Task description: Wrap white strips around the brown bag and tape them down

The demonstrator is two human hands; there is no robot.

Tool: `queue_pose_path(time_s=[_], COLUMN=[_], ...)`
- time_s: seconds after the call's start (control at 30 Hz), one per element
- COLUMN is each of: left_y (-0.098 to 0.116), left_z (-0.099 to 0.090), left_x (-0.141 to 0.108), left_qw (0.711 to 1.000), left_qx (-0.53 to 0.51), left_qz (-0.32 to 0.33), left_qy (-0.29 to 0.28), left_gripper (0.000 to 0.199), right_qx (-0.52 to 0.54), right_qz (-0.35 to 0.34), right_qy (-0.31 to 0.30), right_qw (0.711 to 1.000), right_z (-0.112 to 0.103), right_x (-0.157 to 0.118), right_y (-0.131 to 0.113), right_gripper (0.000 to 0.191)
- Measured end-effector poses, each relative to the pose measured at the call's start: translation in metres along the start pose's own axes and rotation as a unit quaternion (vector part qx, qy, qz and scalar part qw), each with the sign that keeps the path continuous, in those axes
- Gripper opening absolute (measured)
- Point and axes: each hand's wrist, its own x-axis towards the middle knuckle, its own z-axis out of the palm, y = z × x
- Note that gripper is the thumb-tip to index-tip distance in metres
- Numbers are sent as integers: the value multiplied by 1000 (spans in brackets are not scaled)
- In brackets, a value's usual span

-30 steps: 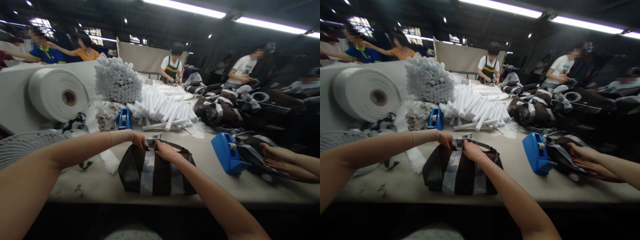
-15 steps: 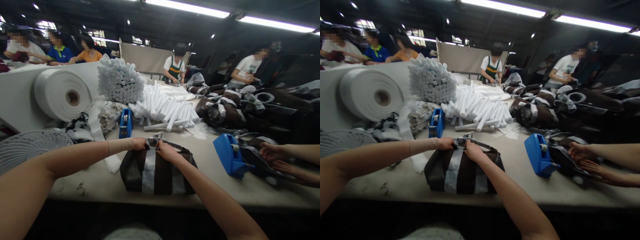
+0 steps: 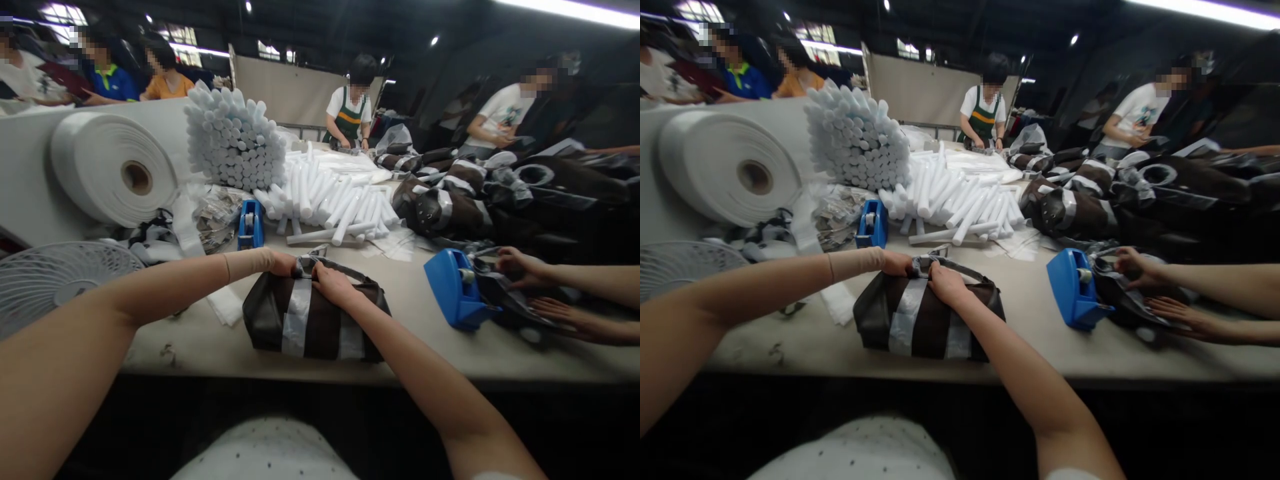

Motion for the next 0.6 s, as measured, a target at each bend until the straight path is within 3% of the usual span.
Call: queue_pose_path(time_s=[0.1,0.27,0.37,0.5,0.6], left_y=[0,2,1,-5,-9], left_z=[3,16,23,24,21], left_x=[-2,-5,-11,-14,-11], left_qw=[999,989,983,986,979], left_qx=[14,67,79,62,47], left_qz=[-31,-80,-76,-58,-72], left_qy=[7,109,148,143,183], left_gripper=[11,30,33,19,13], right_qx=[-4,-12,-12,11,66], right_qz=[3,13,21,18,2], right_qy=[2,14,42,121,212], right_qw=[1000,1000,999,992,975], right_z=[1,2,-10,-36,-43], right_x=[2,6,-1,-29,-56], right_y=[-1,-3,0,15,33], right_gripper=[25,27,29,23,15])
